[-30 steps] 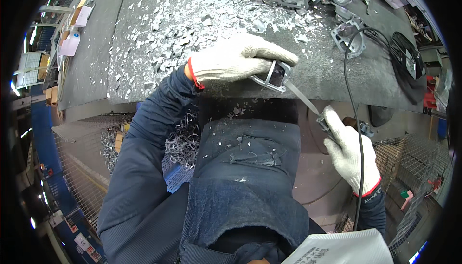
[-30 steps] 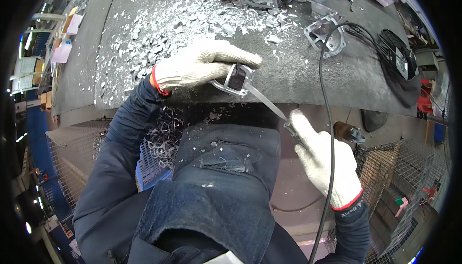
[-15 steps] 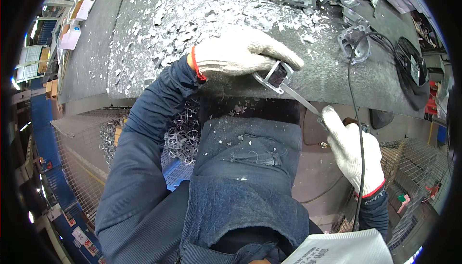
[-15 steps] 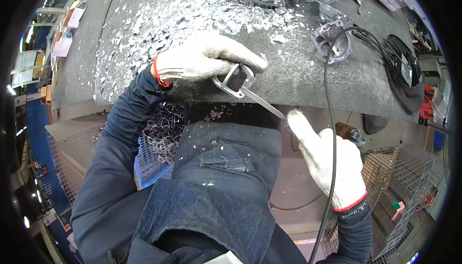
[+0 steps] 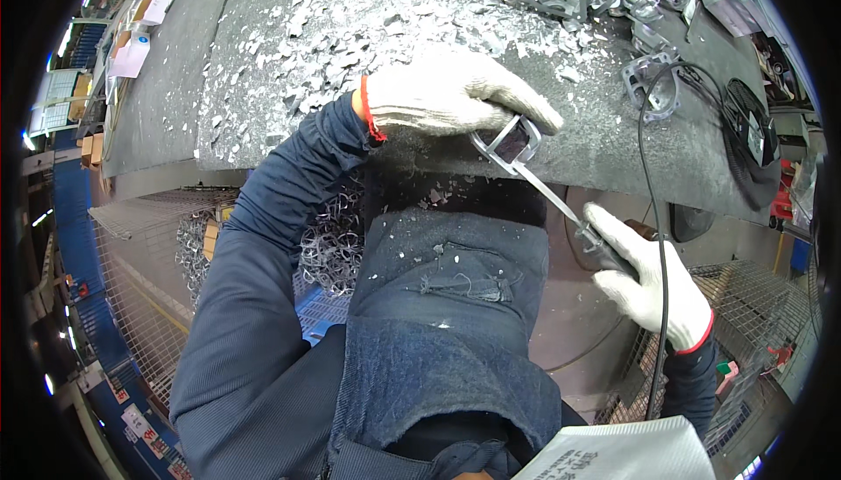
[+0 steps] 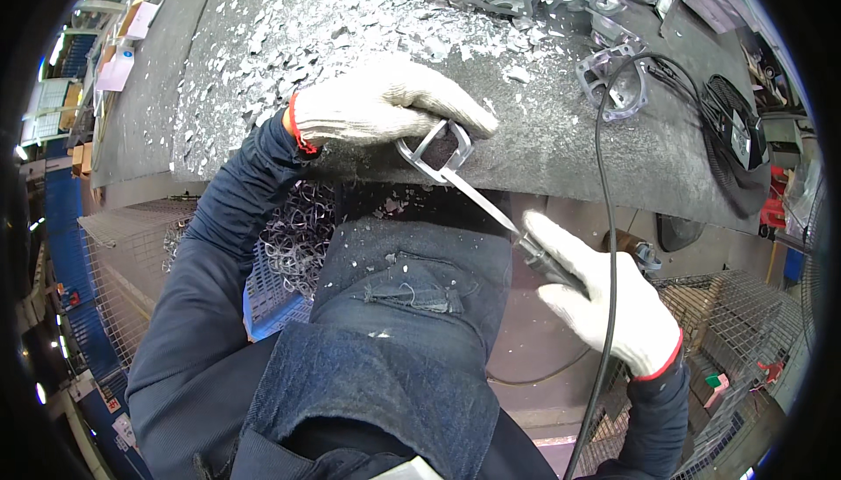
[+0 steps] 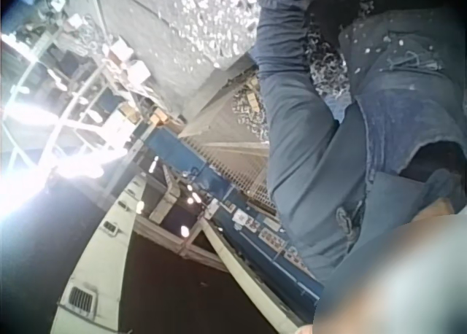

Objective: The person files the edges of a metal component by hand using a handheld metal file.

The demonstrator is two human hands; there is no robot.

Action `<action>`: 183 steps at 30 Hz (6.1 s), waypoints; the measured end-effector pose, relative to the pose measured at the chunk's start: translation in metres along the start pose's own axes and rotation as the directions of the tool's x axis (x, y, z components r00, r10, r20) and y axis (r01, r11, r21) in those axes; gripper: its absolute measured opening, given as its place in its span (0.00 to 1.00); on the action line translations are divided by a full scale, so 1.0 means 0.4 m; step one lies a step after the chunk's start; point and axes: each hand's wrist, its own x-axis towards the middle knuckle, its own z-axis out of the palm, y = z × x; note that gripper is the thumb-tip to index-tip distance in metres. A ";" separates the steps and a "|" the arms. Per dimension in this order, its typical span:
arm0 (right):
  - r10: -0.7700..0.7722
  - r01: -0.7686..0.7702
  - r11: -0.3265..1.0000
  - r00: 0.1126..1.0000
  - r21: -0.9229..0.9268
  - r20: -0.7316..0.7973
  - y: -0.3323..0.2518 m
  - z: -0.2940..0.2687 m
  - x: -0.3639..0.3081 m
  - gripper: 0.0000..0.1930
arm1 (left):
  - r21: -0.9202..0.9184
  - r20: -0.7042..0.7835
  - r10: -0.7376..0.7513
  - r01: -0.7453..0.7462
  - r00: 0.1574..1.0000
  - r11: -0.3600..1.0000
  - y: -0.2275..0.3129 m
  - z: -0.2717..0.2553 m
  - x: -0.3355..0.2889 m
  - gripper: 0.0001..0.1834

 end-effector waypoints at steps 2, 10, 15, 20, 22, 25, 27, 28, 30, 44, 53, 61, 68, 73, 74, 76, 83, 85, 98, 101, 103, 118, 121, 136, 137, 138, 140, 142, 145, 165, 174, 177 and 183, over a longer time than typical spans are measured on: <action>0.332 -0.393 0.868 0.914 0.303 0.234 -0.017 -0.024 0.001 0.45 | 0.015 0.007 0.067 -0.067 0.998 0.998 -0.009 -0.003 0.001 0.33; 0.258 -0.273 0.946 0.961 0.176 0.104 -0.041 0.008 0.010 0.43 | 0.049 0.015 0.074 -0.074 0.997 0.996 -0.012 -0.008 0.006 0.33; 0.233 -0.282 0.918 0.953 -0.278 -0.196 -0.051 0.089 -0.035 0.39 | 0.098 0.028 0.016 -0.019 0.999 0.995 -0.004 -0.018 0.007 0.32; 0.215 -0.300 0.897 0.938 -0.323 -0.273 -0.060 0.116 -0.041 0.38 | -0.029 0.048 0.005 -0.003 0.999 1.000 0.004 -0.019 0.010 0.30; 0.241 -0.322 0.899 0.930 -0.297 -0.277 -0.061 0.119 -0.042 0.39 | 0.013 0.045 -0.029 0.028 0.999 1.000 0.011 -0.017 0.008 0.30; 0.247 -0.273 0.959 0.936 -0.074 -0.252 -0.061 0.122 -0.048 0.41 | 0.106 0.013 -0.020 0.018 1.000 0.994 0.020 -0.012 0.005 0.31; 0.252 -0.255 0.967 0.941 0.019 -0.224 -0.066 0.122 -0.053 0.42 | 0.133 -0.004 -0.023 0.024 1.000 0.991 0.021 -0.005 0.008 0.32; 0.260 -0.257 0.965 0.943 0.045 -0.206 -0.070 0.120 -0.054 0.43 | 0.131 -0.007 -0.029 0.030 1.000 0.991 0.021 -0.001 0.009 0.32; 0.297 -0.280 0.952 0.941 0.120 -0.163 -0.084 0.109 -0.052 0.43 | 0.128 -0.006 -0.015 0.016 1.000 0.992 0.018 -0.001 0.010 0.32; 0.307 -0.369 0.846 0.927 -0.386 -0.215 -0.159 0.031 -0.064 0.42 | 0.158 0.165 0.124 -0.150 0.979 0.976 0.033 -0.034 0.085 0.29; 0.005 -0.261 0.438 0.958 -0.860 -0.287 -0.090 0.023 -0.081 0.35 | 0.161 0.264 0.080 -0.125 0.961 0.979 0.046 -0.050 0.132 0.29; 0.275 -0.406 0.813 0.900 -0.418 -0.339 -0.088 0.056 -0.080 0.40 | 0.289 0.001 0.339 -0.325 0.941 0.900 -0.001 -0.007 0.088 0.40; 0.254 -0.256 0.966 0.906 0.042 -0.339 -0.003 0.139 -0.045 0.42 | 0.487 -0.215 0.359 -0.219 0.908 0.846 -0.034 0.055 0.011 0.40; 0.208 -0.229 0.973 0.923 -0.027 -0.323 0.024 0.116 -0.008 0.42 | 0.550 -0.345 0.196 0.029 0.918 0.835 -0.040 0.114 0.006 0.43; 0.213 -0.239 0.970 0.924 -0.044 -0.316 0.022 0.109 -0.001 0.42 | 0.564 -0.355 0.246 -0.003 0.902 0.826 -0.045 0.119 0.008 0.42; 0.329 -0.347 0.937 0.913 -0.033 -0.242 0.014 0.094 0.006 0.42 | 0.586 -0.368 0.266 0.000 0.891 0.811 -0.056 0.125 0.011 0.41; 0.354 -0.354 0.935 0.928 0.017 -0.114 -0.002 0.061 0.016 0.41 | 0.576 -0.348 0.324 -0.072 0.880 0.814 -0.054 0.114 0.013 0.40; 0.284 -0.301 0.945 0.949 -0.129 -0.139 0.004 0.054 0.016 0.41 | 0.585 -0.356 0.326 -0.063 0.876 0.808 -0.048 0.117 0.012 0.40; -0.012 -0.049 0.958 0.978 -0.284 -0.208 -0.046 -0.016 0.053 0.43 | 0.598 -0.349 0.290 -0.027 0.891 0.801 -0.069 0.125 0.007 0.45; 0.436 -0.456 0.844 0.890 0.281 0.134 -0.094 -0.080 0.054 0.48 | 0.625 -0.339 0.314 -0.037 0.887 0.780 -0.072 0.126 0.005 0.46; 0.564 -0.663 0.551 0.744 0.508 0.359 -0.111 -0.115 0.055 0.48 | 0.621 -0.342 0.339 -0.060 0.876 0.781 -0.074 0.127 0.008 0.45; 0.522 -0.555 0.571 0.814 0.605 0.254 -0.151 -0.106 0.083 0.48 | 0.608 -0.350 0.326 -0.051 0.878 0.792 -0.062 0.130 0.007 0.43; 0.584 -0.584 0.559 0.781 0.588 0.221 -0.171 -0.102 0.072 0.47 | 0.612 -0.349 0.332 -0.055 0.876 0.789 -0.065 0.132 0.007 0.43; 0.454 -0.424 0.882 0.881 0.205 -0.132 -0.168 -0.014 0.063 0.43 | 0.575 -0.347 0.330 -0.079 0.878 0.814 -0.067 0.133 0.004 0.45; 0.547 -0.508 0.816 0.832 0.277 -0.087 -0.175 -0.023 0.063 0.42 | 0.580 -0.347 0.343 -0.087 0.873 0.810 -0.068 0.132 0.005 0.44; 0.563 -0.503 0.766 0.826 0.400 -0.039 -0.183 -0.032 0.066 0.42 | 0.588 -0.353 0.364 -0.098 0.862 0.803 -0.069 0.132 0.007 0.43; 0.637 -0.565 0.616 0.767 0.550 0.075 -0.194 -0.054 0.067 0.42 | 0.593 -0.356 0.390 -0.117 0.849 0.796 -0.071 0.131 0.008 0.42; 0.646 -0.589 0.525 0.746 0.615 0.163 -0.188 -0.069 0.073 0.41 | 0.592 -0.352 0.400 -0.130 0.846 0.796 -0.075 0.129 0.010 0.42; 0.602 -0.570 0.437 0.760 0.695 0.245 -0.154 -0.077 0.070 0.42 | 0.577 -0.348 0.379 -0.123 0.858 0.808 -0.079 0.131 0.010 0.43; 0.314 -0.332 0.942 0.926 0.055 0.209 -0.098 -0.141 0.056 0.49 | 0.553 -0.315 0.365 -0.142 0.876 0.821 -0.074 0.127 0.016 0.44; 0.220 -0.226 0.860 0.973 -0.458 -0.068 -0.118 -0.048 0.026 0.45 | 0.584 -0.310 0.340 -0.104 0.888 0.805 -0.070 0.129 0.009 0.43; 0.353 -0.351 0.875 0.934 0.334 0.057 -0.099 -0.056 0.047 0.47 | 0.608 -0.310 0.363 -0.110 0.879 0.786 -0.070 0.131 0.005 0.43; 0.441 -0.543 0.266 0.803 0.796 0.400 -0.115 -0.056 0.048 0.53 | 0.745 -0.298 0.541 -0.162 0.787 0.647 -0.058 0.140 -0.016 0.39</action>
